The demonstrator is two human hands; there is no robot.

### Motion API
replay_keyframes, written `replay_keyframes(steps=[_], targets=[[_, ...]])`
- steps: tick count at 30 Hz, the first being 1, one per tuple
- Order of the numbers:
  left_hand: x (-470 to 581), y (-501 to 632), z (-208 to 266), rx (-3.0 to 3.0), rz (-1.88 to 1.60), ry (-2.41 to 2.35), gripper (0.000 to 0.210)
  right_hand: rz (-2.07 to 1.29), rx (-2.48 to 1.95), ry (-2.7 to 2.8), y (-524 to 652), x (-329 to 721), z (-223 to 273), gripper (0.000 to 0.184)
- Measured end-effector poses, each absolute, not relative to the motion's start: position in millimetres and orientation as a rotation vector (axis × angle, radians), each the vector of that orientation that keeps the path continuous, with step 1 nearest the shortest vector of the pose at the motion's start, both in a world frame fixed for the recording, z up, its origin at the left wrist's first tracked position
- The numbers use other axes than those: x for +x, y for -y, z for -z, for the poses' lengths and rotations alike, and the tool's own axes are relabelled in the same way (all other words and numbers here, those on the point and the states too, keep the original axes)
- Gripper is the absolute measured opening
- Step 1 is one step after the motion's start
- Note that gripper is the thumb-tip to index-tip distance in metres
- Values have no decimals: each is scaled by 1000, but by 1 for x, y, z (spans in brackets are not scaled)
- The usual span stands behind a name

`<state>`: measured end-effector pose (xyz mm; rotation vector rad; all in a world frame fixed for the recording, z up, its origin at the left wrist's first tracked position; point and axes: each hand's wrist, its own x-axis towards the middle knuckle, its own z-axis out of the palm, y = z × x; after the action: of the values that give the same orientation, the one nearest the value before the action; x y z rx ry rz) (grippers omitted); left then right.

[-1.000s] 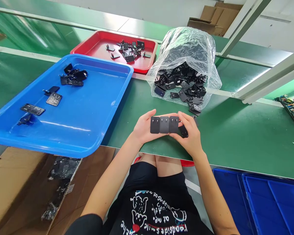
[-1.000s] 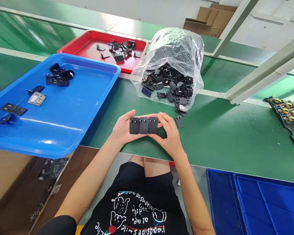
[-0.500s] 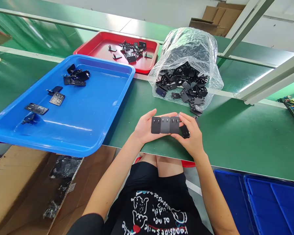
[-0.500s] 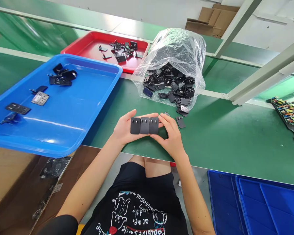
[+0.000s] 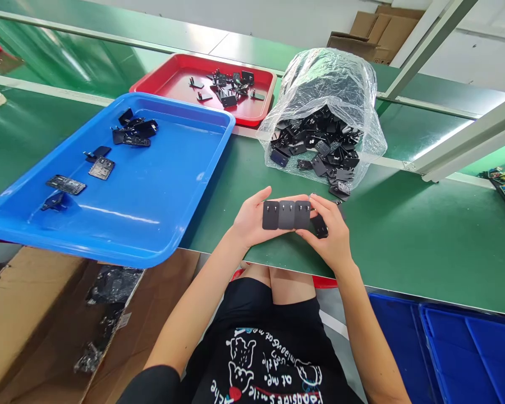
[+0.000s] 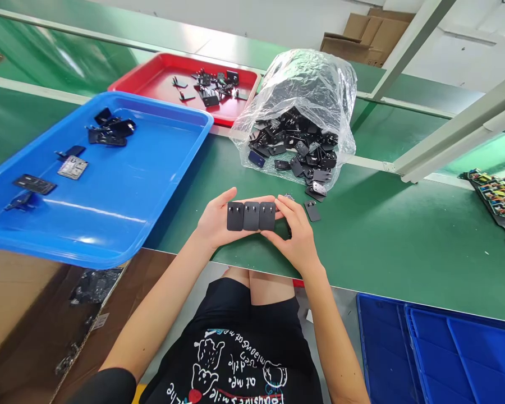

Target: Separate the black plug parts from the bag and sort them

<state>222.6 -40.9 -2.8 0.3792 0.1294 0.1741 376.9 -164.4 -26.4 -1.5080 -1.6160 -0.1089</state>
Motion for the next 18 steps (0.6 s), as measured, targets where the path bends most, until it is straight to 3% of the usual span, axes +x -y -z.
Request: replay_keyframes(steps=[18], targets=[[223,41,3,380,-175,-111,68,82,-1516,1614,164,377,28,53]])
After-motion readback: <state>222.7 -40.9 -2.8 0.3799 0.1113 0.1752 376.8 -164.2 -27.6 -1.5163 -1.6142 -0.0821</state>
